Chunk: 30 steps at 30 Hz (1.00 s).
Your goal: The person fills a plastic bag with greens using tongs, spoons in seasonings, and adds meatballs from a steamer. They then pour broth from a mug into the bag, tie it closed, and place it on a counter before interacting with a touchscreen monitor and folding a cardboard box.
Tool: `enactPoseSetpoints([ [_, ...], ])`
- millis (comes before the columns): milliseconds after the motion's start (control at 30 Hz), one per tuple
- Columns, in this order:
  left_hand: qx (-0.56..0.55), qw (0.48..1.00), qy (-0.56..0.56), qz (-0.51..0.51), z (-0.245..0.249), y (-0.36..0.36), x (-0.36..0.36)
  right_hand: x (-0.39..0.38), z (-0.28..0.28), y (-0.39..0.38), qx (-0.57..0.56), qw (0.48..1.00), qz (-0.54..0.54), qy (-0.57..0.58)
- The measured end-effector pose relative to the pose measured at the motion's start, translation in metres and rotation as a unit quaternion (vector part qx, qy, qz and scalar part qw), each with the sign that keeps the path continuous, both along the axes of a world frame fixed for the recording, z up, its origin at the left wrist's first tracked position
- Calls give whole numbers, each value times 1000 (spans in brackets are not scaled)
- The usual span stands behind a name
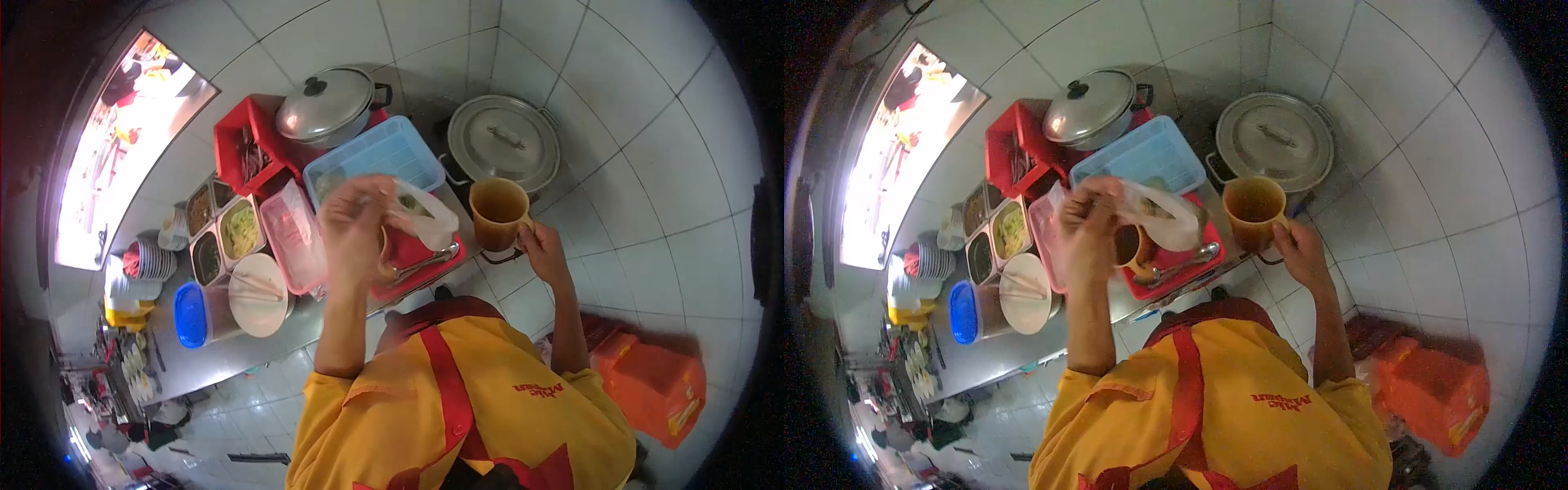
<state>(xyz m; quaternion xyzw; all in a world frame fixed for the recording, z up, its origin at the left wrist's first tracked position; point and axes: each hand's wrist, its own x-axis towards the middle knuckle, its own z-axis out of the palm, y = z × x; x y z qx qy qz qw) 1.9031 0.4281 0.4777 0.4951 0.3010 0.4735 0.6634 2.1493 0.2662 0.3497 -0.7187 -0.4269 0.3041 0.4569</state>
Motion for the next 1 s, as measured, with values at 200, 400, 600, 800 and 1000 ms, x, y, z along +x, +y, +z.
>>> enactPoseSetpoints([
  [200,119,989,-33,80,78,-4,-47,-54,-3,44,86,992,80,42],
  [400,93,991,9,94,88,-8,-97,-97,-67,71,79,992,96,-25],
  [600,37,987,76,138,31,-27,-164,-126,1,65,234,961,-43,-142],
  [800,-51,974,80,204,-49,-48,-187,-234,55,96,162,947,275,36],
  [1000,-108,969,128,183,-84,-55,-215,-268,21,121,79,935,324,-119],
])
